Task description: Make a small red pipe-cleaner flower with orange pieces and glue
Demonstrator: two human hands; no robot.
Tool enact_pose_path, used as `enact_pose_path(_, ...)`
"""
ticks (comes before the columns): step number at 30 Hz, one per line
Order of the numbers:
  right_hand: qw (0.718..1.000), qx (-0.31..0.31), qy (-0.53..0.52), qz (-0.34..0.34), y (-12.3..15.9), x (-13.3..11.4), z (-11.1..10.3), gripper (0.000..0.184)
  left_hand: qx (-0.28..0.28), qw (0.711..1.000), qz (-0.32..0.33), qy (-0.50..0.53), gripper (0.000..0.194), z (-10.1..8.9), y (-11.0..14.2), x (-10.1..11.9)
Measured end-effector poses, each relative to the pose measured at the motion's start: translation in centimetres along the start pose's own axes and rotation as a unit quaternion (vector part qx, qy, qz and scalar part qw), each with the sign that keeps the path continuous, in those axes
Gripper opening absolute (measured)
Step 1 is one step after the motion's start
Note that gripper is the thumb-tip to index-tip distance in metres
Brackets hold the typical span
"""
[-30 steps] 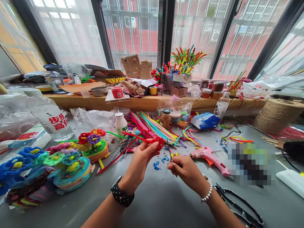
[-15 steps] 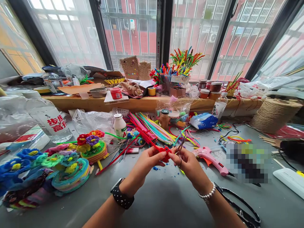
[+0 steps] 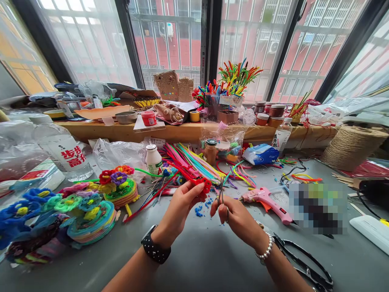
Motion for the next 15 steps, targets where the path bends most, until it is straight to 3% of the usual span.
enact_pose_path(7, 0.992, -0.041, 0.117, -0.016, 0.05, -0.47, 0.5, 0.063, -0.001, 1.0, -0.021, 0.018, 0.011, -0.02, 0.11, -0.19)
enact_pose_path(15, 0.991, -0.021, 0.136, -0.003, -0.04, -0.32, 0.43, 0.057, -0.01, 0.999, -0.027, 0.032, 0.008, 0.06, 0.08, -0.24)
Point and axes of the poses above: each hand's wrist, its own y-axis away from the middle knuckle, its own z-axis out of the palm, x = y × z, the point moved 3 cm from there along -y, towards the middle knuckle, and after that the axes turned 11 degrees about y, right-handed, at the moved point
